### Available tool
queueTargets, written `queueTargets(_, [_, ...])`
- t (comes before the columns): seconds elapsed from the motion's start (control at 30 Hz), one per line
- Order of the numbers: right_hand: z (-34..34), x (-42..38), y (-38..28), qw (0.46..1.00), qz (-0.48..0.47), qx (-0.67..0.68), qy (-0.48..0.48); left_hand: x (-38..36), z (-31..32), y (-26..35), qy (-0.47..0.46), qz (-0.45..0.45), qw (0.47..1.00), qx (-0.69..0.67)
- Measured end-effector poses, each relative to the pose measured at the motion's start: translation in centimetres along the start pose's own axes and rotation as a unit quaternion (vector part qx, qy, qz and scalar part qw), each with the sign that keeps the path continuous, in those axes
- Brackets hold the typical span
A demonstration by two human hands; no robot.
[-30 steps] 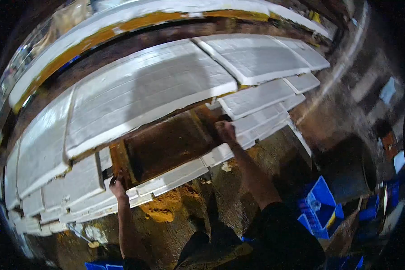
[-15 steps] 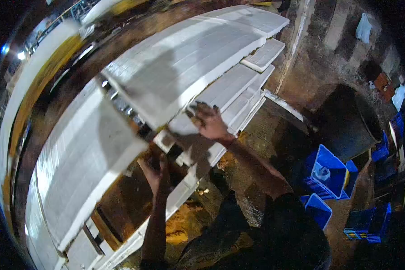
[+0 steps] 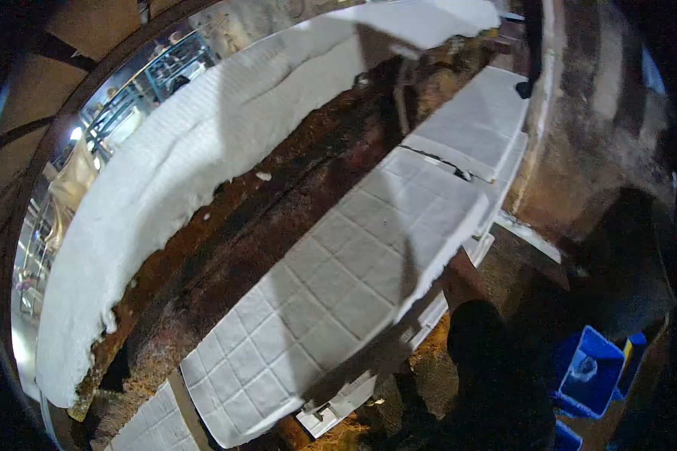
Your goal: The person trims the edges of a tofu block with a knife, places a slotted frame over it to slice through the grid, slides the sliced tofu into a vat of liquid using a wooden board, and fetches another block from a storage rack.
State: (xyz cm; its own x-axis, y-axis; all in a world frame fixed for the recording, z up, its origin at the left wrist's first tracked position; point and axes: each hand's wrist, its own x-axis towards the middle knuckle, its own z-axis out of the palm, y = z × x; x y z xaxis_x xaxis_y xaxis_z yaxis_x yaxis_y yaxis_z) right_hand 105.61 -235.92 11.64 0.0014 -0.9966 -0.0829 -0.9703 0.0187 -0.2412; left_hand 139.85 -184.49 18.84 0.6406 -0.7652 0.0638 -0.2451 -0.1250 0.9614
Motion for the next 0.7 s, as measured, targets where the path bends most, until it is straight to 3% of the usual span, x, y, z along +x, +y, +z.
queueTargets(0.27, [2.1,-0.4,3.1,0.994,-0.085,0.05,-0.047,-3.2,-1.2,-2.1,0.034,-0.014,0.999,0.002])
queueTargets(0.37, [2.1,-3.1,5.5,0.973,-0.178,0.118,-0.088,-3.7,-1.8,-3.1,0.032,-0.01,0.999,-0.003])
queueTargets(0.43, [2.9,-5.2,7.9,0.93,-0.269,0.218,-0.126,-4.0,-2.2,-3.7,0.023,-0.002,1.0,-0.011])
queueTargets(0.47, [3.0,-6.7,8.9,0.858,-0.385,0.316,-0.128,-4.2,-2.4,-4.0,0.017,0.002,1.0,-0.014])
queueTargets(0.5, [3.5,-8.5,9.9,0.619,-0.578,0.507,-0.157,-4.4,-2.7,-4.4,0.009,0.007,1.0,-0.02])
queueTargets(0.53, [4.2,-10.5,10.2,0.394,-0.705,0.57,-0.152,-4.5,-2.8,-4.7,-0.001,0.015,1.0,-0.027])
queueTargets(0.57, [2.9,-12.8,13.3,0.695,-0.535,0.446,-0.177,-4.5,-3.0,-5.1,-0.014,0.024,0.999,-0.034])
queueTargets(0.6, [0.8,-16.0,16.2,0.902,-0.29,0.264,-0.182,-4.7,-3.2,-5.5,-0.029,0.033,0.998,-0.04])
queueTargets(0.63, [-3.4,-22.8,16.6,0.857,-0.292,0.372,-0.205,-4.9,-3.5,-5.8,-0.048,0.043,0.997,-0.05])
queueTargets(0.67, [-4.6,-26.8,18.5,0.865,-0.276,0.371,-0.196,-5.2,-3.8,-6.1,-0.072,0.051,0.994,-0.059])
queueTargets(0.7, [-5.4,-30.8,20.7,0.713,-0.171,0.608,-0.304,-5.4,-3.8,-6.4,-0.104,0.057,0.991,-0.069])
